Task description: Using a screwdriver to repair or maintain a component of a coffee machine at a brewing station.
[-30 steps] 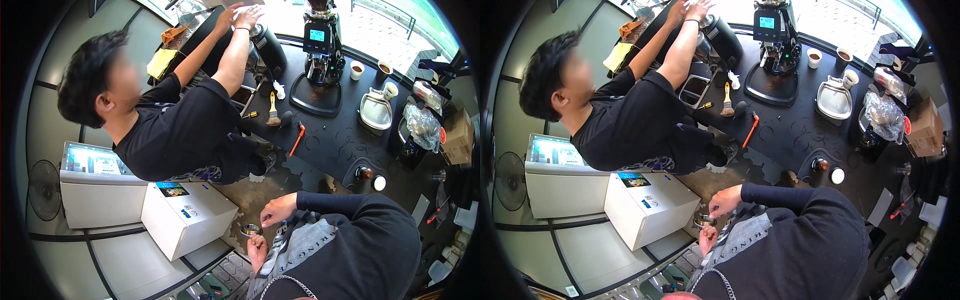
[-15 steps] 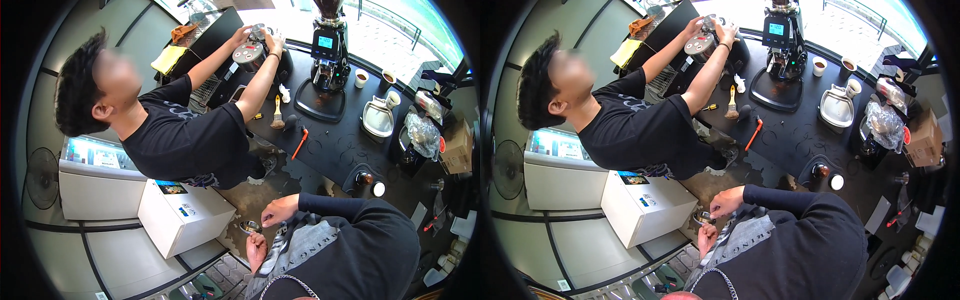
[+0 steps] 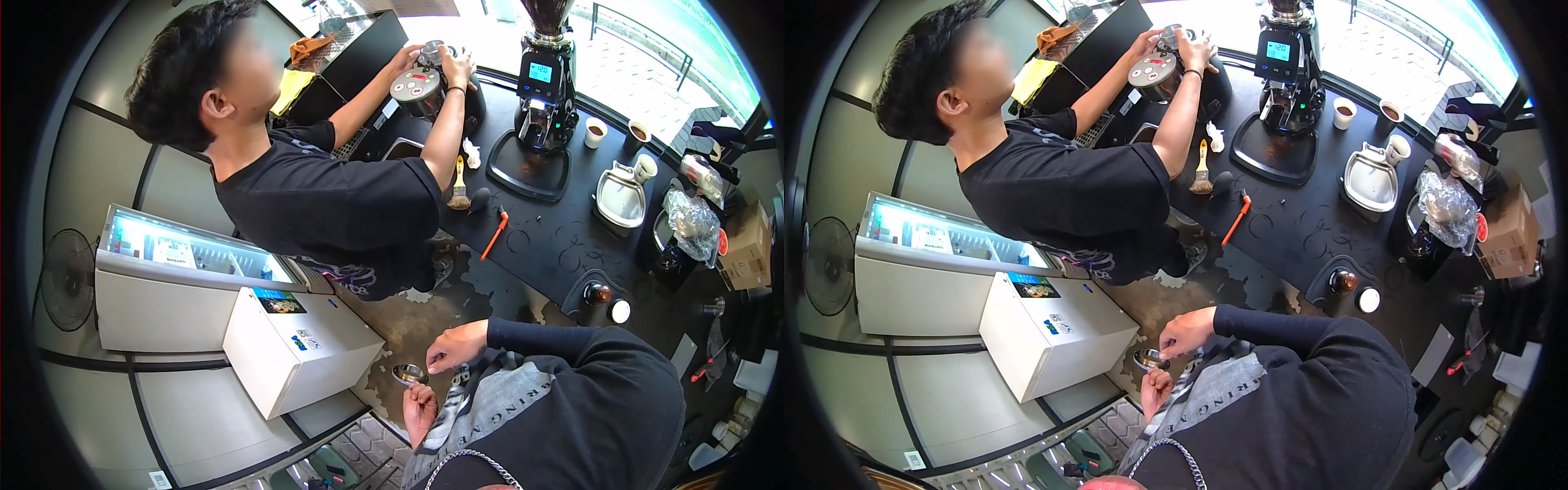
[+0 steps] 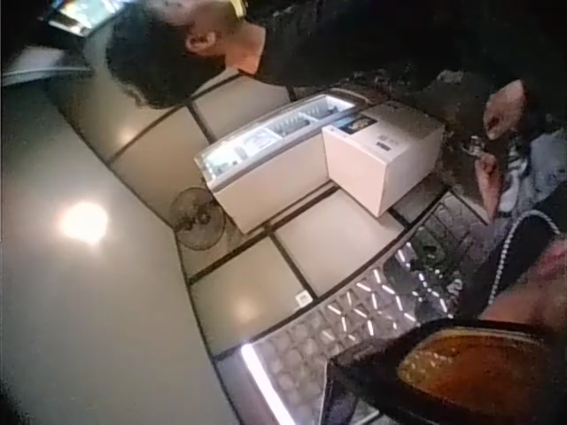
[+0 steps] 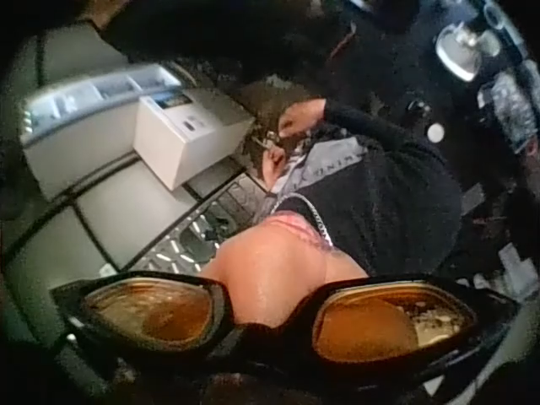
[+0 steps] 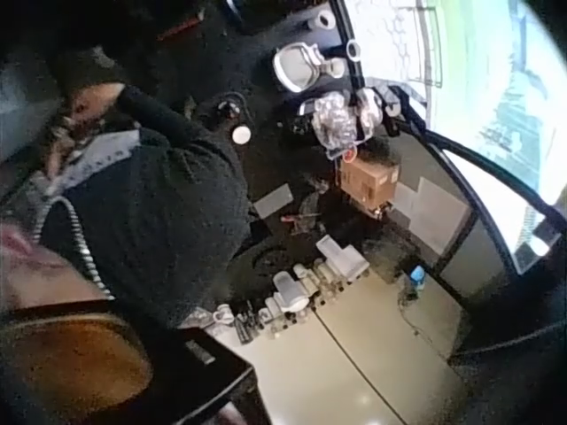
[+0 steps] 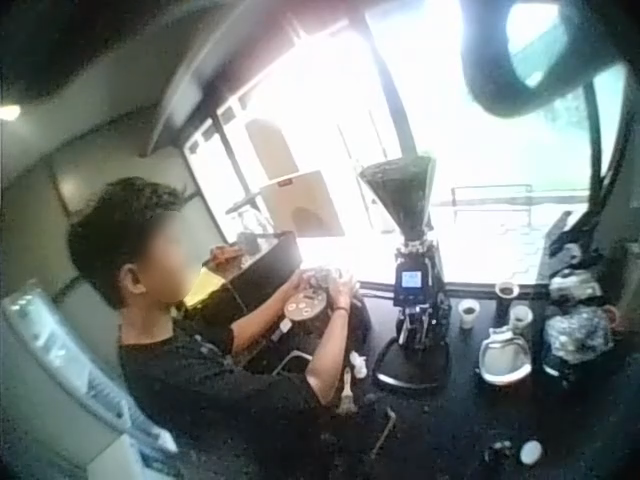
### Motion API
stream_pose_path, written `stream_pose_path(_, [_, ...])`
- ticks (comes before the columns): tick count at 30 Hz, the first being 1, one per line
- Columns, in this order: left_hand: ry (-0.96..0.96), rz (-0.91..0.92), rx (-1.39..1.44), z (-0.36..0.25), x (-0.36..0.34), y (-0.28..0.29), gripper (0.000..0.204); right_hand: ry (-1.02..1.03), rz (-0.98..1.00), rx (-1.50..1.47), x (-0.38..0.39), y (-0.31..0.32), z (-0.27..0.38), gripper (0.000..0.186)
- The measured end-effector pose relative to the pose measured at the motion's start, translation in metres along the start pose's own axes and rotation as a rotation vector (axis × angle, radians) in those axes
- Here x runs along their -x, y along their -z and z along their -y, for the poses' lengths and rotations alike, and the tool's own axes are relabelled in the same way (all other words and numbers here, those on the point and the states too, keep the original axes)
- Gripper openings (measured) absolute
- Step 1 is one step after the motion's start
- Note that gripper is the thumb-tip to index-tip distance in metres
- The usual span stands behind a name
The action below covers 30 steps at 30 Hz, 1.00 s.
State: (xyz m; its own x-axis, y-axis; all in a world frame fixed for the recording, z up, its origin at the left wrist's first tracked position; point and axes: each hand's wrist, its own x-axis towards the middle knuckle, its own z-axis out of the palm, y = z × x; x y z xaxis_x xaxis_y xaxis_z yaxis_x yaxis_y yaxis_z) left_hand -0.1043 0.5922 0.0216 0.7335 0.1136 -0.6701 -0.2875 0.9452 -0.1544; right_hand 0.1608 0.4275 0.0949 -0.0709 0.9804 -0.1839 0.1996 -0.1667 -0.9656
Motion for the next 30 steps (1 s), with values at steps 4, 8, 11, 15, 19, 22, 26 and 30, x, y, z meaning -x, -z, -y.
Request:
stream_pose_path(4, [-0.017, -0.003, -0.02, 0.0, 0.002, 0.0, 0.004, 0.001, 0.006, 0.026, -0.004, -0.003, -0.003, 0.047])
stream_pose_path(8, [-0.024, 0.0, -0.044, -0.003, 0.002, 0.002, 0.006, 0.0, 0.017, 0.018, -0.004, -0.003, -0.001, 0.046])
stream_pose_path(11, [-0.026, -0.003, -0.066, -0.003, 0.001, 0.003, 0.007, -0.009, 0.016, -0.001, -0.003, -0.003, 0.0, 0.046])
stream_pose_path(15, [-0.005, 0.001, -0.047, 0.001, 0.002, 0.0, 0.008, -0.016, 0.008, -0.005, 0.0, -0.003, 0.002, 0.046])
stream_pose_path(19, [0.003, -0.012, -0.076, 0.0, 0.001, 0.001, 0.01, -0.005, 0.011, 0.023, 0.002, -0.001, 0.007, 0.046])
stream_pose_path(22, [0.024, 0.008, -0.069, -0.001, 0.0, 0.003, 0.011, 0.001, 0.007, 0.028, 0.001, -0.003, 0.005, 0.046])
stream_pose_path(26, [0.013, 0.01, -0.062, -0.002, 0.0, 0.004, 0.011, -0.001, 0.012, 0.014, 0.002, -0.003, 0.005, 0.046])
stream_pose_path(30, [0.034, 0.024, -0.061, -0.001, 0.001, 0.001, 0.01, 0.0, 0.008, 0.029, 0.003, -0.002, 0.006, 0.046])
